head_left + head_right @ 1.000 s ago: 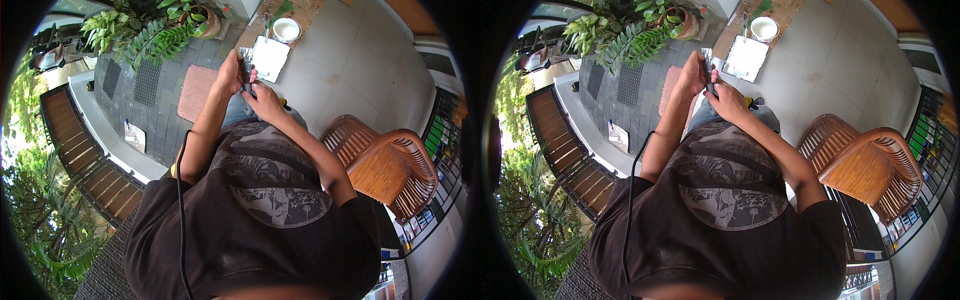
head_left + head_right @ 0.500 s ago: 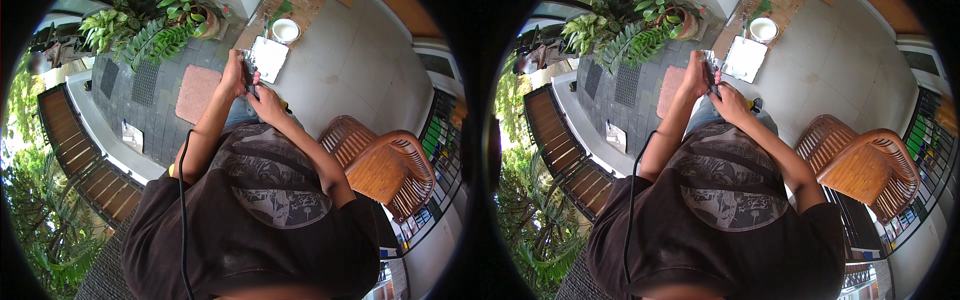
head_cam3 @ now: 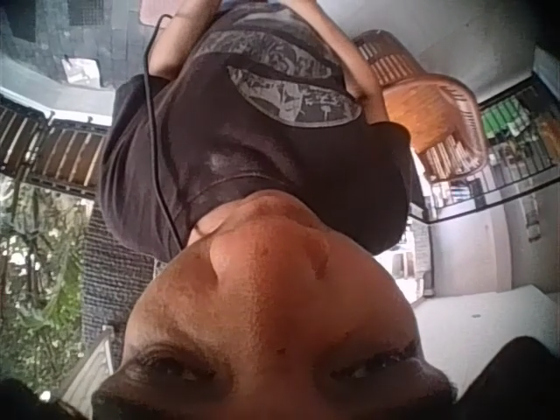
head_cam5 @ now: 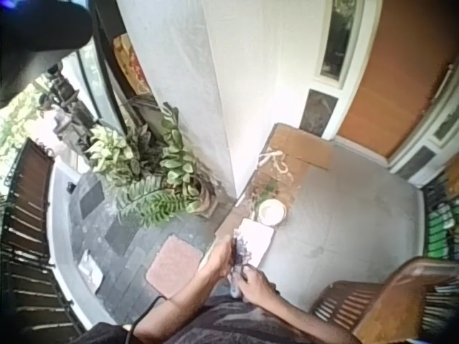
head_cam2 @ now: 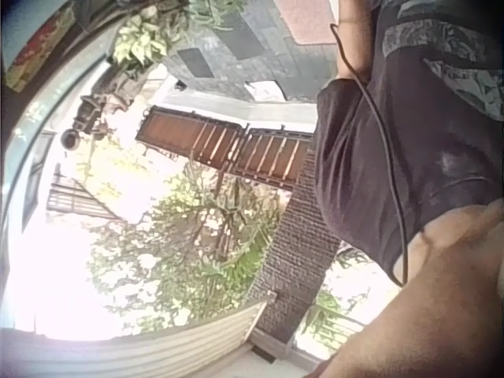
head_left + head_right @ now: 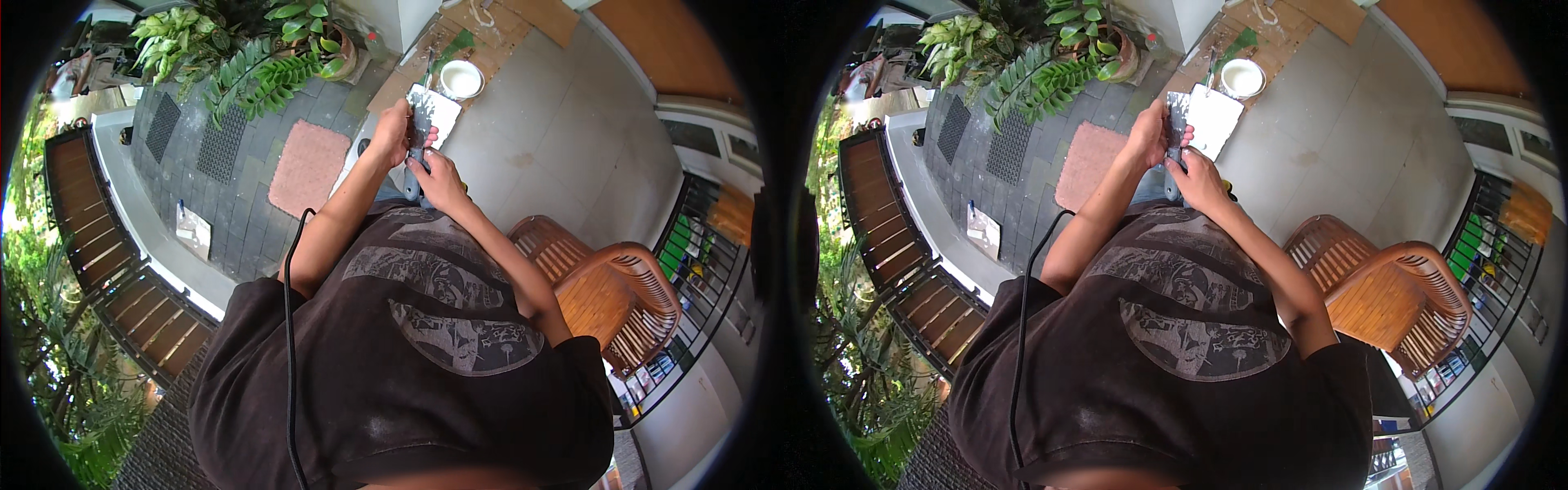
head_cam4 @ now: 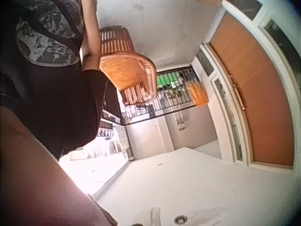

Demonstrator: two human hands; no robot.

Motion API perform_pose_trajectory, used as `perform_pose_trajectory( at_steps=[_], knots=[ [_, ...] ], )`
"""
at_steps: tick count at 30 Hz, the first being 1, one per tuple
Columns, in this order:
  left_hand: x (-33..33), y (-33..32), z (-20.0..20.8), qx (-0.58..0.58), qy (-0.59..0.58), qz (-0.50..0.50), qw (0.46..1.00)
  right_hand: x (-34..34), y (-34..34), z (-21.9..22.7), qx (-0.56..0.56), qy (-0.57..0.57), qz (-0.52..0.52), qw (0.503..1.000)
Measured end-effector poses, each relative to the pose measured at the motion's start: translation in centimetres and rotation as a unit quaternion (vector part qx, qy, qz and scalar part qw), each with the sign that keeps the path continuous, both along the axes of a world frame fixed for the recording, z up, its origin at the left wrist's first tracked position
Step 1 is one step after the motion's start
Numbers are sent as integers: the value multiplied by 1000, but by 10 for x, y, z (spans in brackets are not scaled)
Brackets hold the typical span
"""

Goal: The person is preparing and painting a wall or door frame using a scraper and a brush.

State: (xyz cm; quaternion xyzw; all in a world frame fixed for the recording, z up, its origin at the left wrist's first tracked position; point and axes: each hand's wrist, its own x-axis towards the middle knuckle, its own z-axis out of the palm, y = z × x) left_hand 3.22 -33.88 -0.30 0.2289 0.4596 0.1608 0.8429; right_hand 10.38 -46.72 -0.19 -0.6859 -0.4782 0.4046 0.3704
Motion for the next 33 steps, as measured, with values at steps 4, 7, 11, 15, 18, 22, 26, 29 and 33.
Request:
perform_pose_trajectory(
  at_steps=[4,7,11,15,18,22,26,29,33],
  knots=[
    [3,26,-1,-39,-13,-14,999,1,22,6,-5,-22,8,1000],
    [9,49,-5,-58,-22,-24,998,5,43,6,-18,-31,7,999],
    [16,79,-1,-72,-4,-56,996,9,72,9,-23,-31,1,999],
    [18,85,-41,-56,-46,-3,997,11,86,1,-23,-26,20,999],
    [45,85,-75,-7,132,-5,991,34,92,-16,-15,-75,59,995],
    [71,84,-46,-73,-8,65,995,83,95,-42,-23,-89,126,988],
    [102,77,-42,-51,10,108,993,126,101,-42,2,-57,168,984],
    [119,74,-42,-63,-21,166,984,153,103,-50,-15,-39,187,982],
    [129,59,-35,-8,-16,186,982,178,105,-57,-113,59,192,973]
  ],
)
